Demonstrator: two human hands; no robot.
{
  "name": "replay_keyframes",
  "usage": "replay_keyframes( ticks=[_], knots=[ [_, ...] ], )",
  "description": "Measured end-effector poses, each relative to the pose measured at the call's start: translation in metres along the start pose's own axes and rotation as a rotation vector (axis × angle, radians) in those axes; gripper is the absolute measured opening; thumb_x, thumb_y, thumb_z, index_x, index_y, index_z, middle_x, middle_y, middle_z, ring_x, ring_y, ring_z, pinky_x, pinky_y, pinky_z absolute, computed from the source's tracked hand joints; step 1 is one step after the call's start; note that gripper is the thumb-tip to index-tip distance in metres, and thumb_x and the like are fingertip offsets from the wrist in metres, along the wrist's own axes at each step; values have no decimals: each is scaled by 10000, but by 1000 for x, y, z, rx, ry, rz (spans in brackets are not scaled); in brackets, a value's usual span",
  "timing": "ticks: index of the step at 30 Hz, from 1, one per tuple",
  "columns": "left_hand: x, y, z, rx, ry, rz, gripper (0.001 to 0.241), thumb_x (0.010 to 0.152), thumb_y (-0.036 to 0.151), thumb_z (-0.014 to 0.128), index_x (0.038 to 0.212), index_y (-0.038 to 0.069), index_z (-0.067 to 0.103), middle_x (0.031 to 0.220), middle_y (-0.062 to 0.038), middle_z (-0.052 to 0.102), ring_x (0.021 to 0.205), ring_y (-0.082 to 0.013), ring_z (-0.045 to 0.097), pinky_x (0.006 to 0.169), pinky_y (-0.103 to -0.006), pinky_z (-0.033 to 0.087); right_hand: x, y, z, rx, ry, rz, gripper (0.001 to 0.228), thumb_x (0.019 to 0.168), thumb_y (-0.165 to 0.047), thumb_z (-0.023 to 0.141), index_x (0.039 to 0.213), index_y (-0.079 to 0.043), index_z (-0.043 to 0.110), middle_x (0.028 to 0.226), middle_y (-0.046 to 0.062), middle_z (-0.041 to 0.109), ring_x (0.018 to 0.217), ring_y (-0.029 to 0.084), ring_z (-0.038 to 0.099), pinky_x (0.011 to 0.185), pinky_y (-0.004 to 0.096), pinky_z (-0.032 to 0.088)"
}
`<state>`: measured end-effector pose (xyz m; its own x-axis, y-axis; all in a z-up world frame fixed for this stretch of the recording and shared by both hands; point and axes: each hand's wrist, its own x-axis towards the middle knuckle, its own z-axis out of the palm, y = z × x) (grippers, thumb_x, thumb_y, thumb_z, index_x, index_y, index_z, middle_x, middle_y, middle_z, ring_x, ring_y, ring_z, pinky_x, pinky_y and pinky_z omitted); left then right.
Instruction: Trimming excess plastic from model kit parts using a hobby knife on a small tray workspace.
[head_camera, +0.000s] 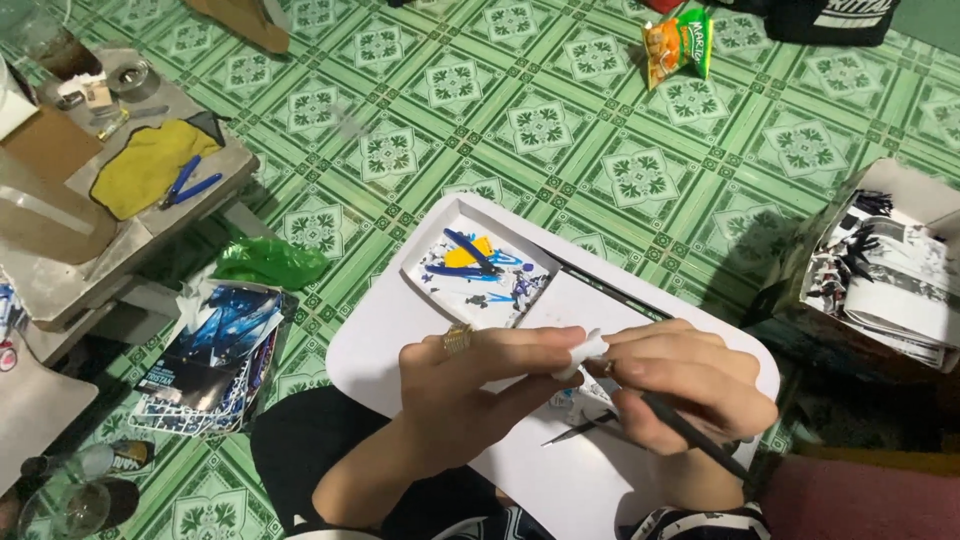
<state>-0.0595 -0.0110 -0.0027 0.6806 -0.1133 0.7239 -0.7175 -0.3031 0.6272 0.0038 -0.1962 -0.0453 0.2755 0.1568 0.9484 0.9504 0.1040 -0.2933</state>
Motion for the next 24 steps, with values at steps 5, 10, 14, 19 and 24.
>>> replay_keyframes(
  ticks=[5, 10, 14, 19, 24],
  knots=[
    [-5, -4, 2, -51, -8, 8, 159, 888, 28, 683, 1042, 37, 641, 1104, -109, 696, 991, -175, 738, 841, -164, 551, 13, -2, 3, 99, -52, -32, 169, 909, -116, 509, 896, 50, 542, 693, 172, 649, 626, 297, 735, 584, 343, 667],
    [-3, -3, 3, -41, -3, 39, 139, 922, 73, 646, 1059, 67, 628, 1101, -92, 699, 991, -180, 745, 829, -190, 591, 10, -10, 11, 59, 82, 96, 280, 916, -206, 514, 820, 50, 574, 640, 157, 632, 567, 289, 696, 561, 348, 626],
    [2, -3, 7, -75, 51, 71, 151, 897, 47, 680, 1040, 64, 636, 1079, -98, 700, 977, -200, 749, 835, -222, 615, -1, -2, 9, 50, 104, 56, 310, 956, -251, 508, 826, 21, 577, 654, 133, 644, 553, 264, 689, 567, 340, 631],
    [6, -1, 8, -64, 61, 96, 199, 872, 89, 734, 1025, 119, 611, 1043, -66, 714, 944, -170, 758, 738, -178, 612, -9, 7, 11, 55, 218, 106, 345, 949, -298, 528, 773, -8, 593, 532, 70, 561, 491, 228, 624, 519, 308, 576],
    [0, -4, 8, -78, 24, 35, 276, 857, 108, 775, 1058, 176, 599, 1071, -19, 717, 983, -113, 740, 670, -102, 529, -4, 6, 12, 139, 186, 120, 330, 984, -292, 505, 820, -20, 593, 538, 68, 569, 494, 213, 611, 507, 317, 583]
  ],
)
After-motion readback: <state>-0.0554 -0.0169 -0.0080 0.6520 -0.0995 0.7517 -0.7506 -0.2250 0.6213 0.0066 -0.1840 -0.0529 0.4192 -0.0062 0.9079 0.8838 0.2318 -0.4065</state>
